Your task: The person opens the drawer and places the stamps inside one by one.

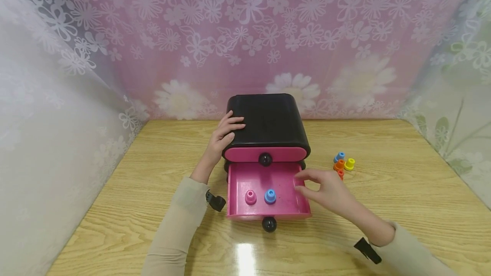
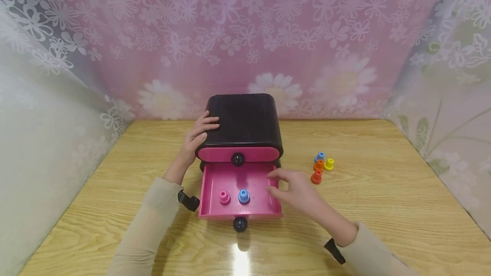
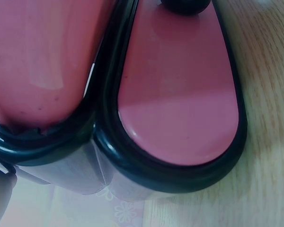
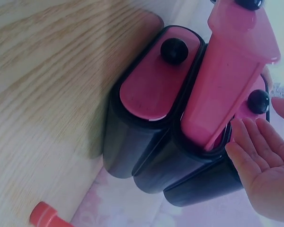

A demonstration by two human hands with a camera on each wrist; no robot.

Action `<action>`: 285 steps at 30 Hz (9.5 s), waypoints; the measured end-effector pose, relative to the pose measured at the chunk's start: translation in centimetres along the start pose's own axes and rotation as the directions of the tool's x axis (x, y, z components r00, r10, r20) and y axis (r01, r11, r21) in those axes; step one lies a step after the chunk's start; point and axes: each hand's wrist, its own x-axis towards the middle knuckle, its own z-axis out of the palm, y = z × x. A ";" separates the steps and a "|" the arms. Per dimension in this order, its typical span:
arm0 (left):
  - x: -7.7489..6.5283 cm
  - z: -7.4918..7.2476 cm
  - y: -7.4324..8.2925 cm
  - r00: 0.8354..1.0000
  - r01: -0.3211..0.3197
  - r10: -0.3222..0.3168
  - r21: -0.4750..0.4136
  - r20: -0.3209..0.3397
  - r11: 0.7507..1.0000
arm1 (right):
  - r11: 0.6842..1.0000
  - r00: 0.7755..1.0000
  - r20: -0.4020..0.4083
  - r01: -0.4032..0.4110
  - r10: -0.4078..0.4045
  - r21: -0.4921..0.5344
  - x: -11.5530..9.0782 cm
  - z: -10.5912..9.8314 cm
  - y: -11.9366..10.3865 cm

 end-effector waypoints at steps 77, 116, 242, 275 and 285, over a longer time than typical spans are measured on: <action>0.0 0.1 0.1 1.000 0.031 -0.031 -0.008 -0.003 1.000 | 0.937 0.938 0.127 -0.296 0.322 -0.184 -1.2 -4.3 13.3; 0.0 0.1 0.1 1.000 0.027 -0.027 -0.009 -0.002 1.000 | 0.984 0.971 -0.166 -0.165 0.173 0.065 -2.6 -4.3 5.8; 0.1 0.2 -0.2 1.000 -0.005 0.005 0.014 -0.023 1.000 | 0.897 0.940 0.170 0.213 -0.297 0.388 -5.5 3.6 -3.1; -0.2 0.0 0.0 0.999 0.033 -0.033 0.003 -0.003 0.999 | 0.399 0.821 0.543 -0.563 0.174 0.723 -5.2 7.9 -1.7; -0.6 -0.2 -2.5 1.000 0.026 -0.026 0.008 0.010 1.000 | 0.334 0.797 0.507 -0.600 0.328 0.727 -5.3 7.4 -2.8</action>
